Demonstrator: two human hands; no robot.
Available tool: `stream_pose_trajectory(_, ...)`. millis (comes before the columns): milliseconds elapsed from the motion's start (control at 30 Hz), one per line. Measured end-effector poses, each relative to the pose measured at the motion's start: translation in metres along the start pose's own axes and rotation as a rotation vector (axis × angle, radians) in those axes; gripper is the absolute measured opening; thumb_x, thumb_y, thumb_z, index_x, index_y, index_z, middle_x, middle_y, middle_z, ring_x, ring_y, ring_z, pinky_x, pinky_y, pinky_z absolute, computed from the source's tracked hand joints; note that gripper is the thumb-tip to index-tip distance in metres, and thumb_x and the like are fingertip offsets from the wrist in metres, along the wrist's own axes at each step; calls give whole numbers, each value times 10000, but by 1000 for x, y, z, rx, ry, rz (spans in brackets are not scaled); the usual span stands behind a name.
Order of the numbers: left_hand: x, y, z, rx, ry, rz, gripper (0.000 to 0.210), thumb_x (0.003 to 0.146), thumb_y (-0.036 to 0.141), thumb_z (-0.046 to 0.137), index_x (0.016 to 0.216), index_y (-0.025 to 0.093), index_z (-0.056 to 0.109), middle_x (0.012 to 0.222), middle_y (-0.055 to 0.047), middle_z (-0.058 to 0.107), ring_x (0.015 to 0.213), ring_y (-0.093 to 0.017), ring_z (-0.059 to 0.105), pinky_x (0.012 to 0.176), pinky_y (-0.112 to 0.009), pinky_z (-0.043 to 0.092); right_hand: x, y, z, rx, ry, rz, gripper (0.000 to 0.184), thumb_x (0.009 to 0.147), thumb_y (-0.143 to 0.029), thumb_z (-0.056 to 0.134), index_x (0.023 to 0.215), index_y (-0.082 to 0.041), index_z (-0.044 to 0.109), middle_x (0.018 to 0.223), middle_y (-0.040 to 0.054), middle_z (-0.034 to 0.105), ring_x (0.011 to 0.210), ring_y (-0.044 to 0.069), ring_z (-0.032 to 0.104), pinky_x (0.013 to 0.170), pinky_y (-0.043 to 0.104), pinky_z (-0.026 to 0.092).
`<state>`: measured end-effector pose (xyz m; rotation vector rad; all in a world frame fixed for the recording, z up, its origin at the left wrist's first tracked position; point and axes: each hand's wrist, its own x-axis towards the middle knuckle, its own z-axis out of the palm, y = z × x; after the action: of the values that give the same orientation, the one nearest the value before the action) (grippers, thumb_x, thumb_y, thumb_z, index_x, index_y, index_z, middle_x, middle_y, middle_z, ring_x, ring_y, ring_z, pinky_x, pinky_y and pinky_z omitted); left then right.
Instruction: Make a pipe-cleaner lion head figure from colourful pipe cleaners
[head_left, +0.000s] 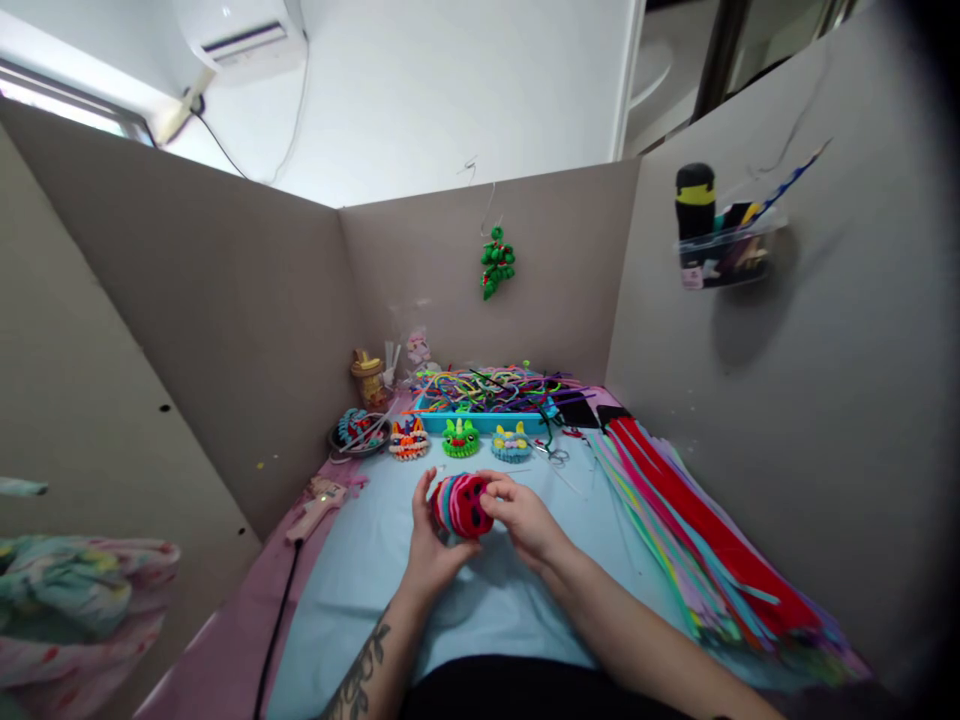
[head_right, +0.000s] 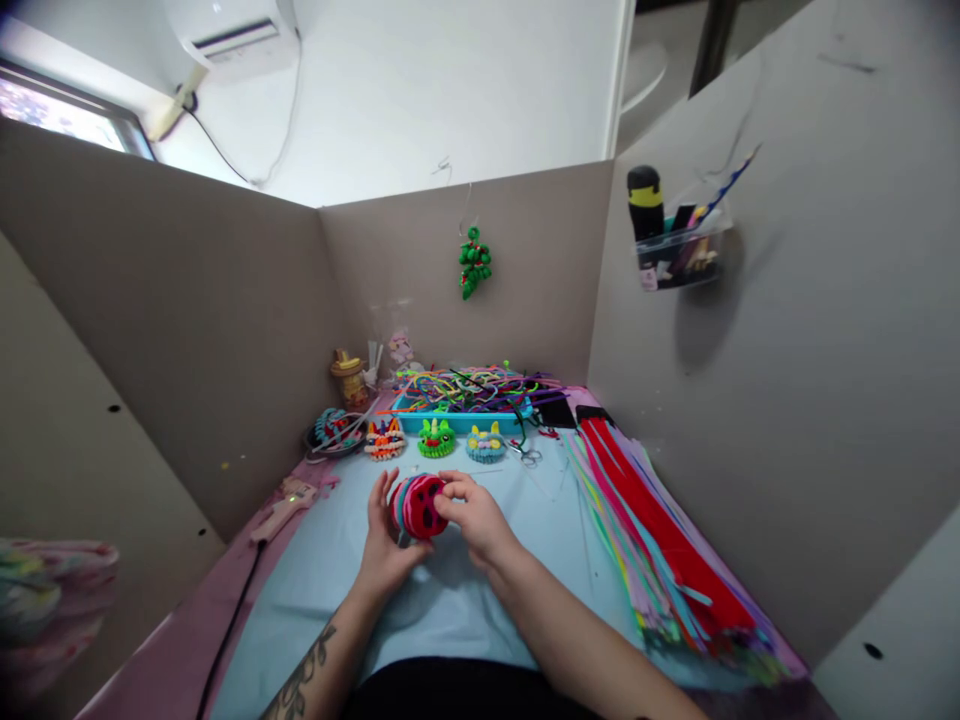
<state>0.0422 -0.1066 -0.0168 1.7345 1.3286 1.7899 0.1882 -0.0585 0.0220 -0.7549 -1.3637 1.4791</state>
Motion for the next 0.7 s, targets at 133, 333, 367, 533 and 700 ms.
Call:
stream_pose_trajectory(133,5,1,-4,-418,-181,-170,986,655,536,703,1425,232,168,1372,-182,428,1212,-315,492,970,-440,444,3,-3,-1,250,-60,100,291,586,-369,762,552,-137,589,998,73,601,734,141,572,602,239,451)
stream_pose_trajectory(333,8,-4,-7,-477,-131,-292,865,594,485,764,1312,215,365,1272,-144,536,1111,-288,567,925,-395,468,1,-10,4,334,-91,141,296,576,-384,788,615,-149,613,802,13,605,633,105,540,596,232,439)
stream_pose_trajectory(367,8,-4,-7,-499,-104,-306,851,574,468,780,1284,208,390,1249,-141,550,1095,-284,575,913,-386,470,1,-10,5,331,-82,140,304,581,-405,781,648,-153,625,782,9,606,639,109,541,610,239,440)
stream_pose_trajectory(533,12,0,-7,-662,157,-457,773,531,403,827,1183,217,457,1076,-82,619,904,-221,633,722,-287,507,12,-2,10,219,126,135,348,604,-432,742,839,-190,653,823,15,619,752,138,547,638,238,421)
stream_pose_trajectory(700,19,-4,-16,-924,462,-556,630,513,386,846,1044,241,541,889,7,645,704,-126,634,606,-211,486,82,8,23,25,384,-22,322,667,-434,614,857,-174,607,856,45,632,730,162,573,570,247,434)
